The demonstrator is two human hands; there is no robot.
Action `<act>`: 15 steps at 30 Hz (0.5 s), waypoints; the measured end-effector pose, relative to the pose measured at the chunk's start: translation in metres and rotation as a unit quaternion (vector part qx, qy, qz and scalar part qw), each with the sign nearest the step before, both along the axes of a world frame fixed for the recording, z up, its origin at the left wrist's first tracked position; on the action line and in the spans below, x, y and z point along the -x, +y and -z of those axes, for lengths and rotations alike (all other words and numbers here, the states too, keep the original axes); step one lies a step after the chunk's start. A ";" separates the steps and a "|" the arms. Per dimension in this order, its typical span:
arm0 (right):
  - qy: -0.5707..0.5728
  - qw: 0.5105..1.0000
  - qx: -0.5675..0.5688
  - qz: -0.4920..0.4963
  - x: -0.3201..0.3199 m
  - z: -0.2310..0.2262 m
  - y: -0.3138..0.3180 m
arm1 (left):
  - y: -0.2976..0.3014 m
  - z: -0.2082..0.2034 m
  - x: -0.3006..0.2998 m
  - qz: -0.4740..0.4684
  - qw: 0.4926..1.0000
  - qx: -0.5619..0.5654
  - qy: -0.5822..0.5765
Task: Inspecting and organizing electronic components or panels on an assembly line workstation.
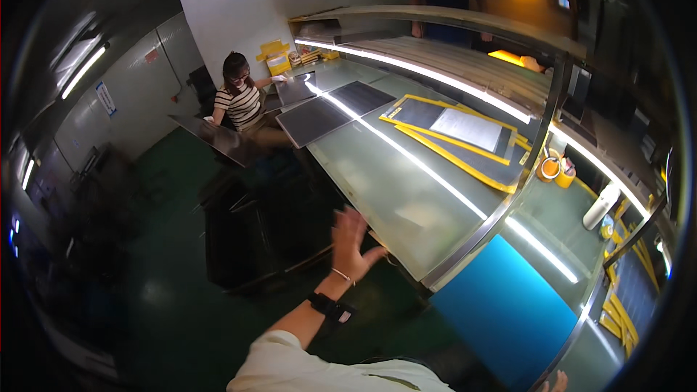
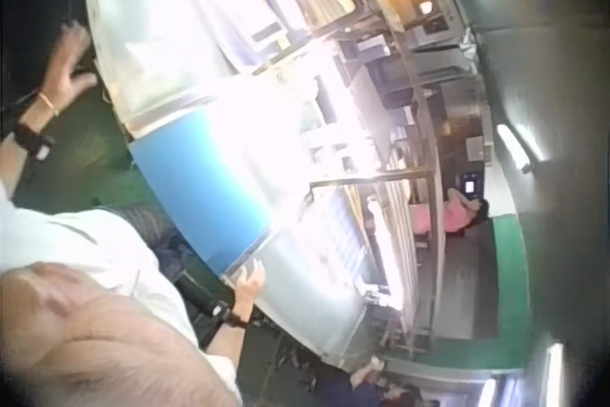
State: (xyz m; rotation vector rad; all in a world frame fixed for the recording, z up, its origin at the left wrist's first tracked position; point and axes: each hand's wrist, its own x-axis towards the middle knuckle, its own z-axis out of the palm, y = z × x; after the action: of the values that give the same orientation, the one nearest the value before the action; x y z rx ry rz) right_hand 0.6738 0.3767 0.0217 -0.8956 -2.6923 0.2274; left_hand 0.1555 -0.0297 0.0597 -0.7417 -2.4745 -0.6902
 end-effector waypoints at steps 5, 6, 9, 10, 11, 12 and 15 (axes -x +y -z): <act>-0.036 0.991 0.063 0.114 -0.056 0.065 0.021 | -0.006 -0.040 0.047 -0.208 0.965 0.051 0.153; -0.037 0.991 0.060 0.110 -0.057 0.057 0.016 | -0.015 -0.048 0.058 -0.234 0.959 0.068 0.148; -0.034 0.994 0.032 0.097 -0.036 0.024 -0.009 | -0.046 -0.084 0.108 -0.304 0.931 0.087 0.184; -0.036 0.994 0.027 0.101 -0.039 0.025 -0.008 | -0.047 -0.097 0.123 -0.305 0.931 0.090 0.181; -0.039 0.993 0.022 0.106 -0.043 0.025 -0.008 | -0.042 -0.108 0.137 -0.302 0.930 0.082 0.191; -0.043 0.993 0.022 0.104 -0.044 0.023 -0.006 | -0.036 -0.113 0.148 -0.300 0.929 0.075 0.203; -0.048 0.994 0.031 0.098 -0.042 0.023 0.000 | -0.003 -0.089 0.161 -0.246 0.947 0.075 0.189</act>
State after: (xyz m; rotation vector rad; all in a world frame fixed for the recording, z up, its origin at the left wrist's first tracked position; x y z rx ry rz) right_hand 0.7153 0.3763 -0.0010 -1.2104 -2.6732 0.2312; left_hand -0.0051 -0.0326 0.1491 -0.2465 -2.2299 -0.1545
